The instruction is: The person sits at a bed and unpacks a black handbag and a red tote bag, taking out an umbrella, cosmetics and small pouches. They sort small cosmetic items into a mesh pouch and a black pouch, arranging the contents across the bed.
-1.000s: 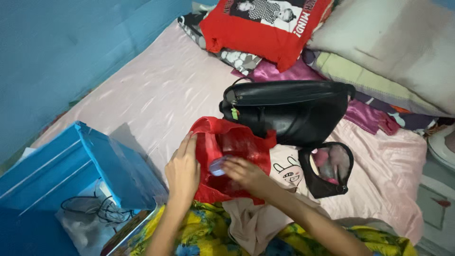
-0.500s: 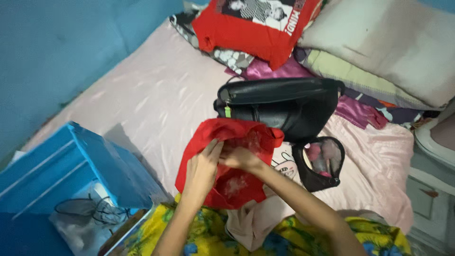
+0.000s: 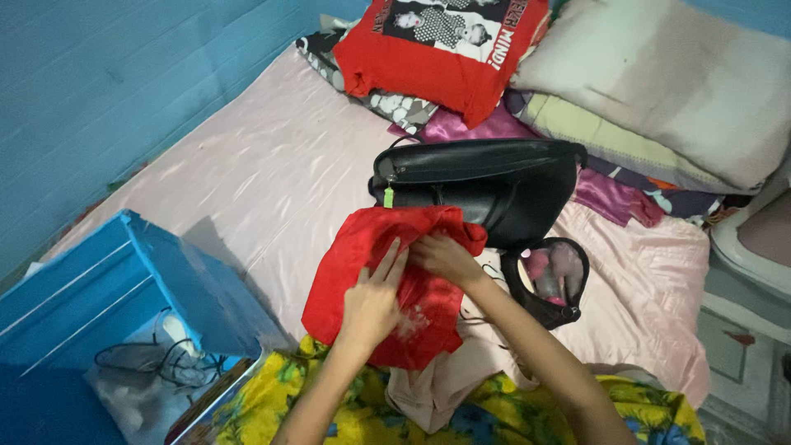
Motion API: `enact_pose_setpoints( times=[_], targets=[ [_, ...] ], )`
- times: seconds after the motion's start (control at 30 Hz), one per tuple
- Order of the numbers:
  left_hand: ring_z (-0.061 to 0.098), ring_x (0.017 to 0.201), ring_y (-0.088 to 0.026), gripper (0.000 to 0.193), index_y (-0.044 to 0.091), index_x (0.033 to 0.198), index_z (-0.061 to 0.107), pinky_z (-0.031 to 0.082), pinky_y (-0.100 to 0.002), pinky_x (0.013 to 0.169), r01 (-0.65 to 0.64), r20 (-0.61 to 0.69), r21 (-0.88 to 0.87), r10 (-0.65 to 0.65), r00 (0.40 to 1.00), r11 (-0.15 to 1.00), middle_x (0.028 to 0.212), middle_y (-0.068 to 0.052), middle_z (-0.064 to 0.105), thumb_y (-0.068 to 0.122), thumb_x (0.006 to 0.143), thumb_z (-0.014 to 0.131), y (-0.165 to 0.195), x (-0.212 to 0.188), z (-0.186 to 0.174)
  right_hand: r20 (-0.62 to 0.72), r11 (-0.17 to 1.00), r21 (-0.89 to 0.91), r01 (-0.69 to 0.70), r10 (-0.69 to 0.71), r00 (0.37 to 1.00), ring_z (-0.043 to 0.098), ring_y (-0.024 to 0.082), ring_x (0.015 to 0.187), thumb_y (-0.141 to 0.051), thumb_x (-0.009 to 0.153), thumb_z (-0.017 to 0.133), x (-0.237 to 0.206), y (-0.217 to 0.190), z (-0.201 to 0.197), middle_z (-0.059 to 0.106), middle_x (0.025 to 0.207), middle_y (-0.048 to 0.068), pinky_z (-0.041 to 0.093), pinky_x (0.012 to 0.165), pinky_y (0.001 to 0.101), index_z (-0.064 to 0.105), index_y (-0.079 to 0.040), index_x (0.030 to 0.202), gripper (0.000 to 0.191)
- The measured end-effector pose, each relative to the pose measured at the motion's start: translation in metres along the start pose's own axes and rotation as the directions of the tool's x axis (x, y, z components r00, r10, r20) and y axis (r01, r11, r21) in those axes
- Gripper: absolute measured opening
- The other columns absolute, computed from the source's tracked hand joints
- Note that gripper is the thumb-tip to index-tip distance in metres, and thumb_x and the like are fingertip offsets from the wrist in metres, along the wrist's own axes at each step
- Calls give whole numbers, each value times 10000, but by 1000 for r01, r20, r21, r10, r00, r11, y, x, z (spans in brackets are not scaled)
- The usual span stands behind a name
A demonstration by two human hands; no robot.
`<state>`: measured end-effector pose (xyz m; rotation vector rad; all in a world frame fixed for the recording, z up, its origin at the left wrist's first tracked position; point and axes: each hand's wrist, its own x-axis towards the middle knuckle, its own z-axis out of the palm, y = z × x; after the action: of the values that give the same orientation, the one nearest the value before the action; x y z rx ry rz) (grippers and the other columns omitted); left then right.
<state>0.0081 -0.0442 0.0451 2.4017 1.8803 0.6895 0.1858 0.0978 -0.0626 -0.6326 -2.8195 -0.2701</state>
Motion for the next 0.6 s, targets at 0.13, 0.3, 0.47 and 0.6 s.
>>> enact_pose_setpoints(
  times=[0.13, 0.3, 0.47, 0.6],
  targets=[
    [723, 778, -434, 885, 165, 1582, 324, 597, -531, 627, 127, 184, -26, -121, 975, 992, 1629, -103, 367, 24, 756, 610, 7, -1, 5, 173, 991, -60, -119, 127, 977, 483, 282, 1384, -187, 804, 653, -12, -8, 0, 562, 1466, 68, 469, 1106, 379, 701, -108, 1124, 333],
    [714, 761, -465, 880, 198, 1569, 291, 586, -559, 611, 154, 187, -51, -142, 972, 987, 1615, -141, 353, 52, 765, 616, 10, -2, 14, -264, 960, 205, -193, 244, 933, 563, 328, 1304, -55, 786, 657, -80, -12, -18, 580, 1405, 132, 506, 1035, 401, 712, -74, 1258, 476],
    [698, 790, -487, 838, 214, 1581, 304, 583, -562, 645, 126, 164, -196, -94, 982, 973, 1604, -138, 386, 30, 810, 575, 25, -9, 29, -169, 600, 431, -674, 787, 593, 654, 368, 1049, -97, 839, 684, -179, 21, -54, 668, 1126, 183, 538, 917, 434, 708, -42, 1147, 314],
    [702, 765, -475, 847, 267, 1572, 297, 585, -556, 654, 158, 211, -239, -107, 972, 958, 1625, -92, 380, 23, 801, 549, 47, -14, 35, 143, 467, 502, -728, 785, 602, 724, 363, 829, -174, 838, 694, -222, 29, -54, 724, 899, 187, 561, 745, 455, 726, -81, 1022, 209]
  ],
)
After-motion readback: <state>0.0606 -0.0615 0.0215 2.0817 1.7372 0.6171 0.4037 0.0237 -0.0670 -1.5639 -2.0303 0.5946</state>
